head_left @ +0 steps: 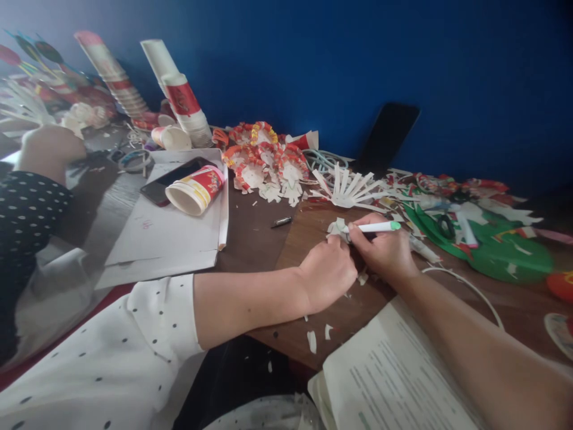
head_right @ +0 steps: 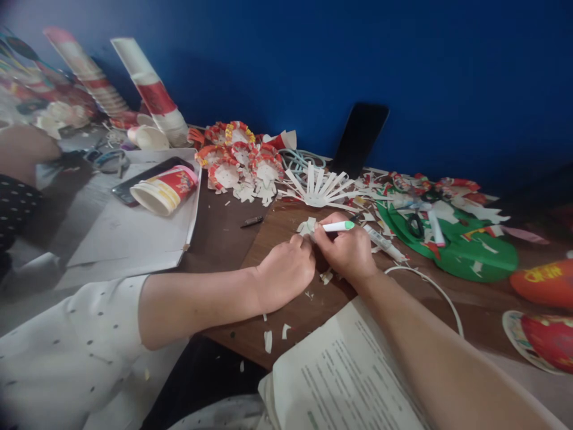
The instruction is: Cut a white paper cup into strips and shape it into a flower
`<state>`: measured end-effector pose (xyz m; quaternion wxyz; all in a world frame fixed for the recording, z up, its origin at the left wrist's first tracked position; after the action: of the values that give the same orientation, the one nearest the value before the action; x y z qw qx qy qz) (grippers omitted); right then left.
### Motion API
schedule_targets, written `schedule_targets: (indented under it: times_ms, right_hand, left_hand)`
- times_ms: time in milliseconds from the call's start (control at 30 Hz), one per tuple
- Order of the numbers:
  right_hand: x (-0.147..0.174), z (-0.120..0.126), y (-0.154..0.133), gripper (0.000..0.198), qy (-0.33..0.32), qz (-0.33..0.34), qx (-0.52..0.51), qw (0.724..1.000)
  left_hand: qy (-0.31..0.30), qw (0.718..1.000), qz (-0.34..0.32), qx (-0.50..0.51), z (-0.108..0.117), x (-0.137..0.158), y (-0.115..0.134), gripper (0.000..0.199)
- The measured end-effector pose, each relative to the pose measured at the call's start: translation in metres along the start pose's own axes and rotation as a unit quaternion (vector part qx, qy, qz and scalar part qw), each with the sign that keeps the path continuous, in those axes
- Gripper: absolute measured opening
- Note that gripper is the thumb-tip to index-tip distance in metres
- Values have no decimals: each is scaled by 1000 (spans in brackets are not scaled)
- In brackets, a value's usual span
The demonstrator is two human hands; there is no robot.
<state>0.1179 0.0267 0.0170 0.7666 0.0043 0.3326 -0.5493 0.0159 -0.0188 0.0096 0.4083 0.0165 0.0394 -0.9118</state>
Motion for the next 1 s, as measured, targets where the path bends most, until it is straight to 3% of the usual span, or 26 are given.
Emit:
schedule_targets:
  times_ms: [733,1000]
  right_hand:
    - [1,-1,-1,21,-3,3,-14,1000]
    - [1,15,4,22,112,29,-44,992]
  left_hand:
    - [10,1000,11,14,-2,-1,-1,30]
    - [18,1000,14,8,-2,-1,0,23]
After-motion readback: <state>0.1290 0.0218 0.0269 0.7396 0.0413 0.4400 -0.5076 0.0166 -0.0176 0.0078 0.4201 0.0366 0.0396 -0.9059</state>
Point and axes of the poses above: each hand's wrist, its own x-axis away from the middle knuckle, its own z-axis out of the back of the hand, y = z × x, the point moved 6 cm from there along -x, towards the middle knuckle, and after that the axes turned 10 degrees about z, right-handed, at the moved point
